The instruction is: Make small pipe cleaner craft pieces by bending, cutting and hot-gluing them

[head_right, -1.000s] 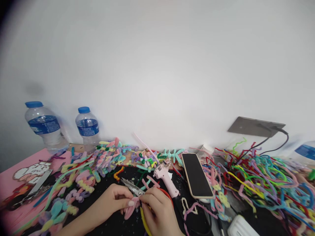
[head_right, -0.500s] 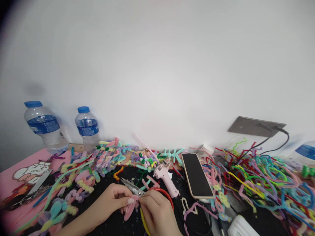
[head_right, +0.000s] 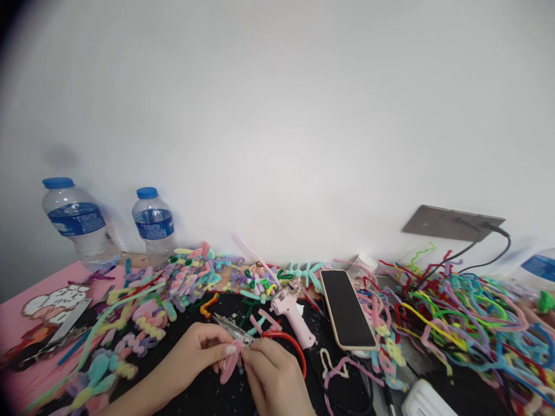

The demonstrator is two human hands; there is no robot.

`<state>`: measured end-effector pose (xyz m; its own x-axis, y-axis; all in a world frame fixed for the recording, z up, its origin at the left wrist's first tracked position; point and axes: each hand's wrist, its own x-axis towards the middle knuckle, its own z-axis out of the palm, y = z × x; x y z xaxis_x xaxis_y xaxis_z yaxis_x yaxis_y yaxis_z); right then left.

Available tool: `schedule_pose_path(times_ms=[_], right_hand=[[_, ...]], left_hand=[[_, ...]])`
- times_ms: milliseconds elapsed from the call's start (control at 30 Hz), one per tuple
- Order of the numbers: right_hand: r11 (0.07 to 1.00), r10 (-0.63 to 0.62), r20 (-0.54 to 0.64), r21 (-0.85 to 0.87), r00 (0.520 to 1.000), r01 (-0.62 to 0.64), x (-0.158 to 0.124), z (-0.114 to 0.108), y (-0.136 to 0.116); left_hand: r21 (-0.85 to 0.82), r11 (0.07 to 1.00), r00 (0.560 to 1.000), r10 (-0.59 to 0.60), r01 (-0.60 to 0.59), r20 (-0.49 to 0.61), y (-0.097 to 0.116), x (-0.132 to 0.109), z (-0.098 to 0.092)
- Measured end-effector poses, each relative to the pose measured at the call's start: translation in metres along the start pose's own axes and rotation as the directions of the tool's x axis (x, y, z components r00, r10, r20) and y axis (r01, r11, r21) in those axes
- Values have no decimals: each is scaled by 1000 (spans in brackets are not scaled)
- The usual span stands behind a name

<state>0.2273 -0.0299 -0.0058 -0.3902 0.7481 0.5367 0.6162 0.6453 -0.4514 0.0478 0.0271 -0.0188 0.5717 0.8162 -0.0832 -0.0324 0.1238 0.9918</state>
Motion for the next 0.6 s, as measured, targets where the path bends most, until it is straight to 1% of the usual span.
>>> schedule_pose_path(times_ms=[133, 233, 333, 467, 600], right_hand=[[1000, 11, 20, 12, 1000, -11, 0, 0, -2], [1000, 23, 14, 2, 1000, -23, 0, 0, -2], [999, 33, -27, -12, 999, -33, -1, 0, -2], [999, 31, -84, -15, 996, -33, -1, -1, -1], [999, 46, -149, -20, 988, -50, 0, -2, -2]], left_hand=[[-6, 1000, 1000, 0, 0, 3, 4, -1, 1], [-8, 1000, 1000, 4, -4, 1, 5, -1, 2], [-8, 1000, 1000, 22, -22, 0, 6, -1, 3], [12, 1000, 999, 18, -18, -29, 11, -2, 4], [22, 999, 1000, 24, -24, -16, 13, -2, 4]])
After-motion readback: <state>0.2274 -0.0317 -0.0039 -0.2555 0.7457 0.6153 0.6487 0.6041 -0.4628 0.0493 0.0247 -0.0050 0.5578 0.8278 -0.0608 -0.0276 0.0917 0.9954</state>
